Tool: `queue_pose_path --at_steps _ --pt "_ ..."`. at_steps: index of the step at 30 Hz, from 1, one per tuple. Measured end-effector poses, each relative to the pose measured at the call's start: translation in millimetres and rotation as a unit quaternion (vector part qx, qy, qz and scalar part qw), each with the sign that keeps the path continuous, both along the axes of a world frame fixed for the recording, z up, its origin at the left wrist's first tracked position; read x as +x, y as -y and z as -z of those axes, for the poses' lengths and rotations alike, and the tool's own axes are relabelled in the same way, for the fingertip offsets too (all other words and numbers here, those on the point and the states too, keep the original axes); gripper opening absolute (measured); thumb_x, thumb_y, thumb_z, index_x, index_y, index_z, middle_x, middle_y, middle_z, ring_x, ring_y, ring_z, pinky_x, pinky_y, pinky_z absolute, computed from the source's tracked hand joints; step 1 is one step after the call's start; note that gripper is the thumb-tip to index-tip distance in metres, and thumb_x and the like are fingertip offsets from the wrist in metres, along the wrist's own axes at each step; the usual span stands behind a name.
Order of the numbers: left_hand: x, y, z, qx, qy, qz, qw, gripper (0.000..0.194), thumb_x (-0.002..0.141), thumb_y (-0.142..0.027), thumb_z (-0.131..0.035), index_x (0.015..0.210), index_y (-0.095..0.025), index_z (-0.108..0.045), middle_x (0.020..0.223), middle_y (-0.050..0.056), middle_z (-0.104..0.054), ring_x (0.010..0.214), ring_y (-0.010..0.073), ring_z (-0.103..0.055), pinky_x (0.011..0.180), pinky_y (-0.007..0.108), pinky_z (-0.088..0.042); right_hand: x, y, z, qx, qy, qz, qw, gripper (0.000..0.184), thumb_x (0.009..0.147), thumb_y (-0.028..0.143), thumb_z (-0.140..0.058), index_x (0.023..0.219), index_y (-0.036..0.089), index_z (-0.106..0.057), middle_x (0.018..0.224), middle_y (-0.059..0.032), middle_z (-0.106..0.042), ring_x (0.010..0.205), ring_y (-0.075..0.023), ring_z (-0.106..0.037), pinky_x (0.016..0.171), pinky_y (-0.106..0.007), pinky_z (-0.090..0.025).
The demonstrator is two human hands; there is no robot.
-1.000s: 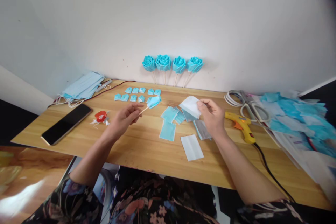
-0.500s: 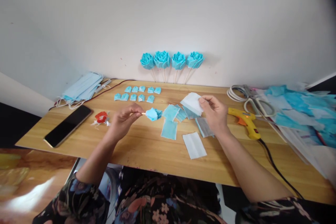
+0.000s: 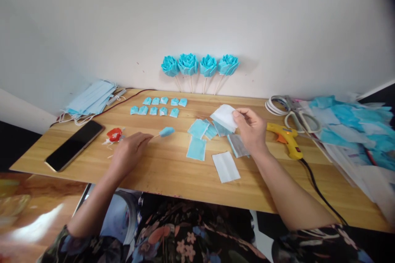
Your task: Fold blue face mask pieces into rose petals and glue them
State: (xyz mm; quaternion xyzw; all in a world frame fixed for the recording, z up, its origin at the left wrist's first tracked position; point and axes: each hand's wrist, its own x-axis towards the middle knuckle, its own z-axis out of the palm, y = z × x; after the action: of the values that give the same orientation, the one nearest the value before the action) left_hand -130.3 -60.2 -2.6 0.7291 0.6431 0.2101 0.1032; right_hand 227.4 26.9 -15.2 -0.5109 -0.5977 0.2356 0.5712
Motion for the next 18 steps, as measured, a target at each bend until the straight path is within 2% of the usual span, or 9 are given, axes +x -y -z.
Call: queue_pose_path --at_steps 5,9,11,13,16,18 --pt "-19 25 22.5 0.036 -0.040 -0.038 0.998 0.036 0.100 -0.037 -0.038 0.104 -0.024 -0.072 0.102 0.007 -0.072 0.092 0.0233 -0.068 0.080 0.033 -0.052 0 3 -1.1 -0.003 0.021 -0.006 1.000 0.022 0.086 0.042 -0.065 0.087 0.021 -0.070 0.082 -0.0011 -0.071 0.075 -0.0175 -0.064 0.071 -0.031 -0.049" --pt "-20 29 27.1 0.072 -0.056 -0.048 0.995 0.031 0.098 -0.037 -0.044 0.107 -0.026 -0.072 0.105 0.009 -0.070 0.100 0.0270 -0.065 0.088 0.040 -0.051 -3 6 -4.3 0.012 0.061 0.003 0.998 0.019 0.085 0.040 -0.065 0.084 0.022 -0.070 0.080 -0.0007 -0.072 0.076 -0.0187 -0.066 0.074 -0.032 -0.050" --pt "-13 25 20.2 0.107 -0.039 -0.050 0.992 0.028 0.096 -0.038 -0.049 0.109 -0.025 -0.071 0.112 0.010 -0.067 0.107 0.0297 -0.062 0.095 0.046 -0.049 -5 8 -6.3 0.021 0.074 0.003 0.997 0.018 0.085 0.039 -0.065 0.084 0.023 -0.070 0.079 -0.0006 -0.073 0.075 -0.0189 -0.066 0.073 -0.032 -0.051" --pt "3 20 6.7 0.130 0.009 -0.039 0.991 0.027 0.094 -0.038 -0.053 0.112 -0.026 -0.069 0.120 0.010 -0.064 0.114 0.0303 -0.059 0.101 0.048 -0.047 -8 10 -8.2 0.023 0.081 -0.005 0.996 0.017 0.086 0.039 -0.064 0.083 0.023 -0.070 0.080 -0.0008 -0.073 0.076 -0.0191 -0.067 0.073 -0.032 -0.052" --pt "38 7 -17.1 0.101 0.132 0.028 0.986 0.027 0.094 -0.035 -0.055 0.117 -0.026 -0.066 0.126 0.008 -0.062 0.119 0.0268 -0.058 0.103 0.045 -0.047 -11 12 -9.9 0.032 0.103 -0.019 0.994 0.016 0.087 0.037 -0.063 0.082 0.024 -0.070 0.080 -0.0008 -0.074 0.077 -0.0192 -0.067 0.075 -0.032 -0.052" --pt "66 -6 -27.0 0.070 0.250 0.086 0.962 0.030 0.094 -0.035 -0.056 0.121 -0.025 -0.063 0.132 0.009 -0.059 0.123 0.0257 -0.056 0.104 0.043 -0.047 -14 14 -10.2 0.042 0.122 -0.031 0.991 0.015 0.088 0.036 -0.062 0.081 0.024 -0.069 0.079 -0.0005 -0.073 0.077 -0.0190 -0.067 0.076 -0.033 -0.051"
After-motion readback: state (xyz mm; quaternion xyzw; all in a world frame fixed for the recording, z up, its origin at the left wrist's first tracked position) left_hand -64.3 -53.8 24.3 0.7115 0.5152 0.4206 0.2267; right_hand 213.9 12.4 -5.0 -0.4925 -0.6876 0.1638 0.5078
